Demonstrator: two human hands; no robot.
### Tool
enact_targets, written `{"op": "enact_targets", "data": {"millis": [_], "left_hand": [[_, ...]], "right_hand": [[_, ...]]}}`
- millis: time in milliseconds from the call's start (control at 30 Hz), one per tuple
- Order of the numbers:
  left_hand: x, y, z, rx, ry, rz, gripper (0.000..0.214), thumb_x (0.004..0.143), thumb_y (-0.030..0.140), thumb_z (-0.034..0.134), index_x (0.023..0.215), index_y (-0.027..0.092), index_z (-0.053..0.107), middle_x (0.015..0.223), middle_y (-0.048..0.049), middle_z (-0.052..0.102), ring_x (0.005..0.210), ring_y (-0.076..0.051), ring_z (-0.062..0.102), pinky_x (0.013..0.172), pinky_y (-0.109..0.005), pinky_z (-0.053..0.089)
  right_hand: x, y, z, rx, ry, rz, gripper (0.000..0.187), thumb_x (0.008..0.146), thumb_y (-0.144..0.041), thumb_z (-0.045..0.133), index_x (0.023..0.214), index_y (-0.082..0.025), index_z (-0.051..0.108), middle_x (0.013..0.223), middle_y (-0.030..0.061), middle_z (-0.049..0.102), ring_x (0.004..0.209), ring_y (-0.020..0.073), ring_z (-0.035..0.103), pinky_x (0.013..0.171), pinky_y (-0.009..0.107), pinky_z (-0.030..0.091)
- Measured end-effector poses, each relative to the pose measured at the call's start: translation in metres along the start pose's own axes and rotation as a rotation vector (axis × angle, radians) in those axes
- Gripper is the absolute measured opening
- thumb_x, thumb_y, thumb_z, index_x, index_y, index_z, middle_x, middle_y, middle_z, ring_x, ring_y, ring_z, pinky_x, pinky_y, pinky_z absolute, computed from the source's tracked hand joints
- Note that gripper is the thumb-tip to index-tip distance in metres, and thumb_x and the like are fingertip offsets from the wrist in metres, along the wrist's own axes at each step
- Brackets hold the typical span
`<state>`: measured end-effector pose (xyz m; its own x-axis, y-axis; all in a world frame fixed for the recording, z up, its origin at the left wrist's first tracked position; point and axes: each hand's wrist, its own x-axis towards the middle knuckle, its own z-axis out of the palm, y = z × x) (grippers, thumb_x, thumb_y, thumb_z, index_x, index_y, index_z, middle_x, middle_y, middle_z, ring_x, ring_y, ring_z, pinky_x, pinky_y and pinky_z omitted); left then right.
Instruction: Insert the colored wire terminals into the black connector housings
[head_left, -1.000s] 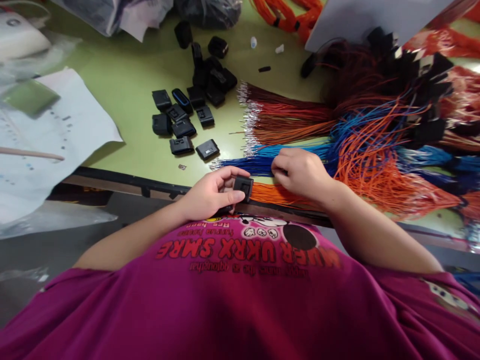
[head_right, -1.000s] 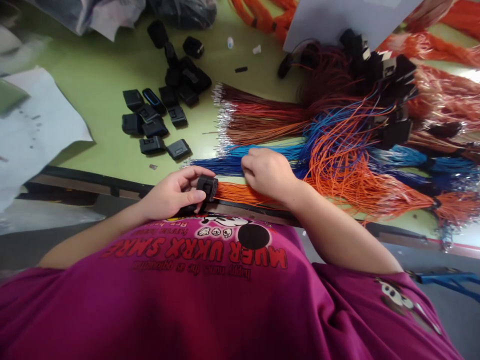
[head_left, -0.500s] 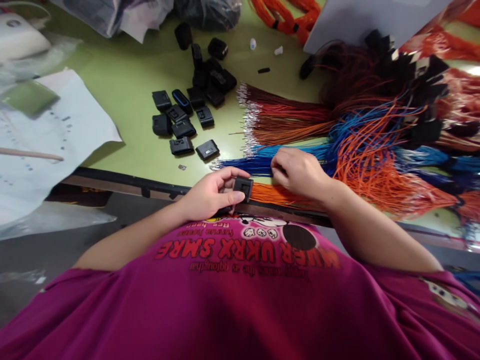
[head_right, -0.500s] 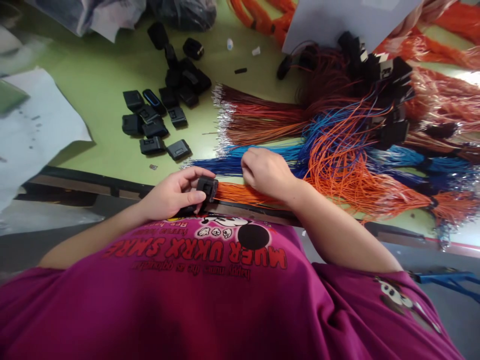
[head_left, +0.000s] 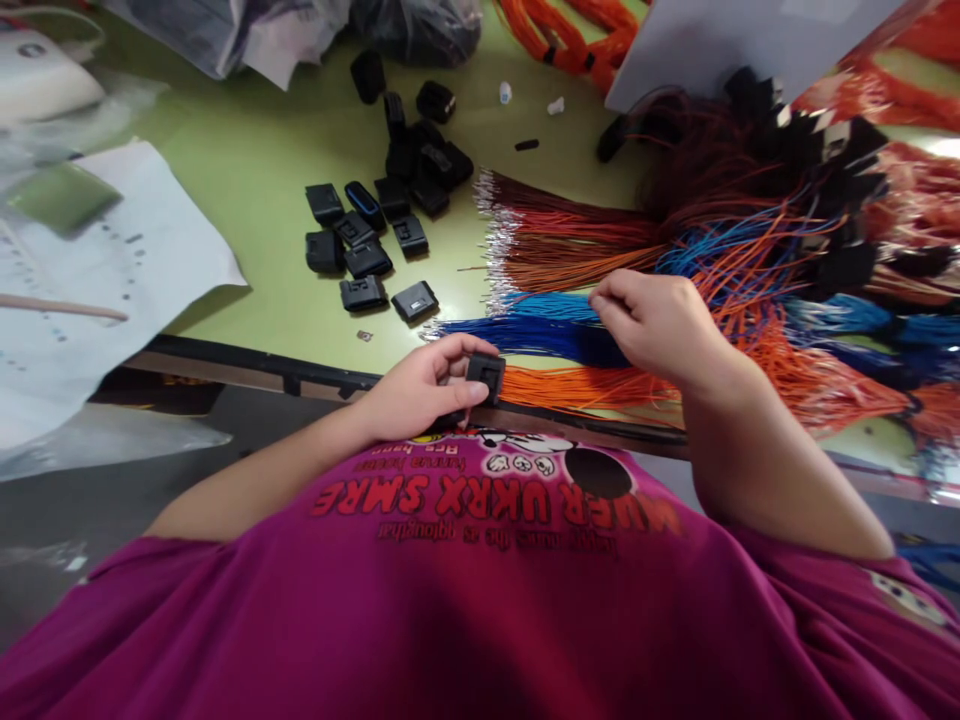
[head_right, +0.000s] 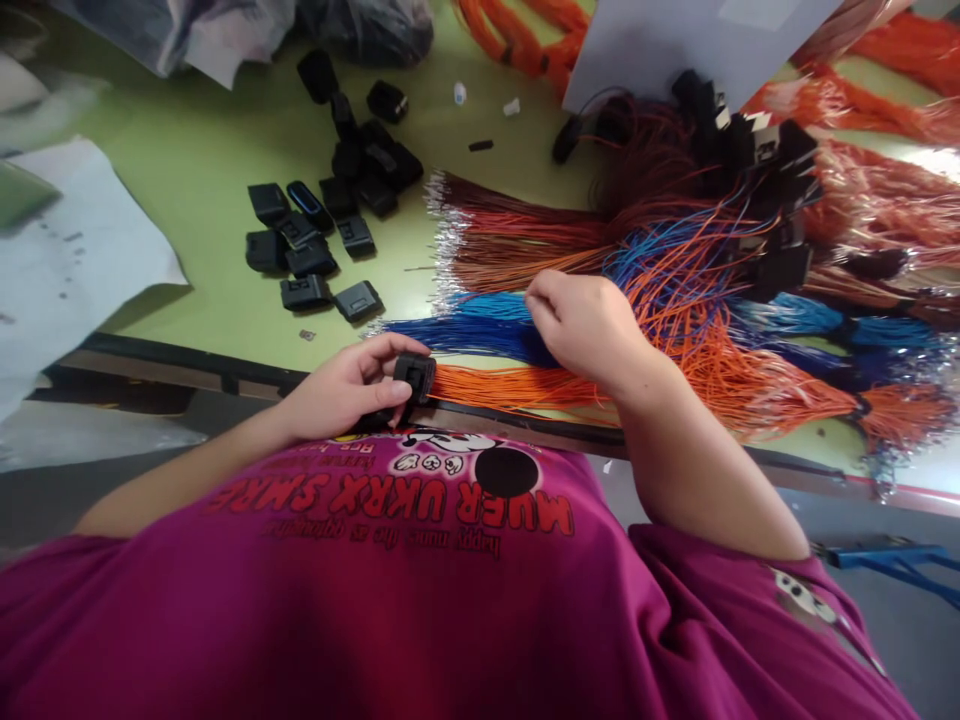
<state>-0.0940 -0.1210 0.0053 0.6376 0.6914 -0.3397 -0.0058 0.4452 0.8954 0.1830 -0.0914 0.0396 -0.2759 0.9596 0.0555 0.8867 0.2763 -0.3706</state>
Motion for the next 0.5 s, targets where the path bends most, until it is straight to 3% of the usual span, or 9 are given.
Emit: {"op": "enact_targets", "data": {"millis": [100, 167, 300, 400, 500], "left_hand": [[0.001, -0.001, -0.002, -0.030, -0.016, 0.015, 0.035, 0.081, 0.024, 0.064, 0.110, 0.017, 0.046, 0.070, 0.0038, 0.058, 0.051, -0.008, 0.057, 0.049, -0.020, 0.046], [0.002, -0.003, -0.003, -0.055, -0.033, 0.016, 0.035, 0.083, 0.025, 0.063, 0.112, 0.019, 0.045, 0.068, 0.0048, 0.057, 0.050, -0.008, 0.057, 0.048, -0.020, 0.045], [0.004, -0.006, -0.005, -0.112, -0.041, 0.036, 0.039, 0.082, 0.027, 0.065, 0.115, 0.021, 0.045, 0.067, 0.0047, 0.057, 0.049, -0.009, 0.057, 0.046, -0.020, 0.045], [0.004, -0.009, -0.005, -0.136, -0.006, 0.075, 0.038, 0.081, 0.027, 0.067, 0.114, 0.021, 0.049, 0.071, 0.0036, 0.058, 0.051, -0.008, 0.057, 0.048, -0.020, 0.046], [0.004, -0.010, -0.005, -0.173, -0.007, 0.083, 0.038, 0.079, 0.027, 0.068, 0.112, 0.022, 0.050, 0.072, 0.0037, 0.056, 0.049, -0.008, 0.057, 0.048, -0.021, 0.046]], "right_hand": [[-0.006, -0.002, -0.013, 0.226, 0.009, 0.079, 0.013, 0.083, -0.026, 0.053, 0.080, -0.019, 0.064, 0.064, 0.0007, 0.062, 0.058, 0.0140, 0.056, 0.059, 0.028, 0.040], [-0.011, -0.015, -0.018, 0.414, -0.066, 0.046, 0.010, 0.080, -0.023, 0.056, 0.085, -0.019, 0.063, 0.062, -0.0021, 0.061, 0.054, 0.0116, 0.055, 0.056, 0.026, 0.041], [-0.012, -0.059, -0.012, 0.392, -0.312, -0.320, 0.023, 0.080, -0.021, 0.057, 0.101, -0.019, 0.065, 0.078, -0.0006, 0.068, 0.065, 0.0099, 0.058, 0.062, 0.023, 0.041], [-0.006, -0.080, 0.000, 0.471, -0.417, -0.506, 0.020, 0.085, -0.020, 0.052, 0.098, -0.019, 0.068, 0.086, 0.0001, 0.070, 0.074, 0.0094, 0.060, 0.069, 0.021, 0.042], [-0.004, -0.079, 0.012, 0.562, -0.339, -0.348, 0.020, 0.086, -0.020, 0.050, 0.085, -0.016, 0.069, 0.078, -0.0004, 0.070, 0.068, 0.0081, 0.059, 0.066, 0.020, 0.042]]}}
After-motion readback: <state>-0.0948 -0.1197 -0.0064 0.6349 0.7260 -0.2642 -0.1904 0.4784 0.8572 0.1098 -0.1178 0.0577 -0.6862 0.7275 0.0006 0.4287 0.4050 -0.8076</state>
